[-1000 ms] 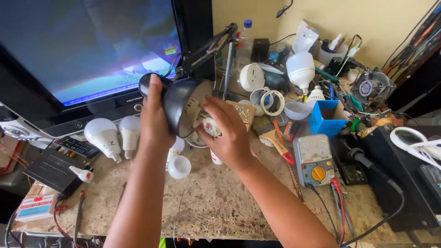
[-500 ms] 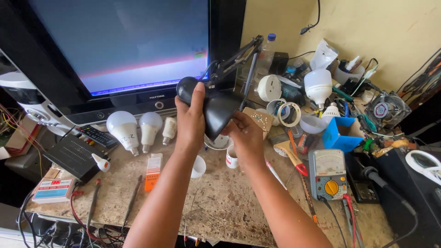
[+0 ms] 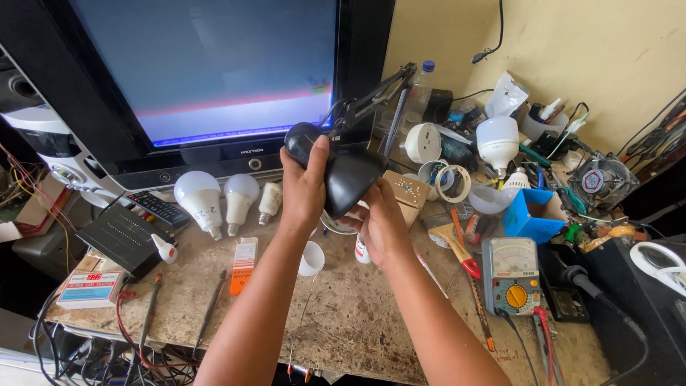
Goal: Inspecting and testing a series of LED light bulbs using a desk lamp and other diagnostic tools on a workbench.
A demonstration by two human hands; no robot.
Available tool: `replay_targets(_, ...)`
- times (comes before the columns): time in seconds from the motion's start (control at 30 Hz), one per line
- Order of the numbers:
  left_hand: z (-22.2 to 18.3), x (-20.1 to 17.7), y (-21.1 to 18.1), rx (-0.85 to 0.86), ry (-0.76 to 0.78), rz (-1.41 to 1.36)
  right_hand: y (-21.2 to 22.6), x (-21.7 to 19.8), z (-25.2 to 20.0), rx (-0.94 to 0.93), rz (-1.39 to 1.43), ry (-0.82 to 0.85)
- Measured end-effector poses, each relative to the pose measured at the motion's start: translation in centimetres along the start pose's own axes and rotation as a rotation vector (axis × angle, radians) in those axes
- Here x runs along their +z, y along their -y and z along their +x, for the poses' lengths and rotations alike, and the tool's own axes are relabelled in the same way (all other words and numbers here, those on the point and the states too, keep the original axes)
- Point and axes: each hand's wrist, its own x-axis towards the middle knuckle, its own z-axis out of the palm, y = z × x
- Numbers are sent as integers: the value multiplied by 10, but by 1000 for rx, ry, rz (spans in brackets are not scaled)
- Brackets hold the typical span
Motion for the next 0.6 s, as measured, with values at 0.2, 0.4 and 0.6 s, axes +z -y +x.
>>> replay_targets(0.2, 6, 0, 4, -2, -1, 15, -4, -2, -9, -323, -142, 68)
replay_targets(0.4, 3, -1, 2, -42, 18, 21, -11, -15, 16, 160, 119, 75)
replay_targets(0.6, 7, -4, 6, -49, 15, 30, -6, 2, -7, -257, -43, -41)
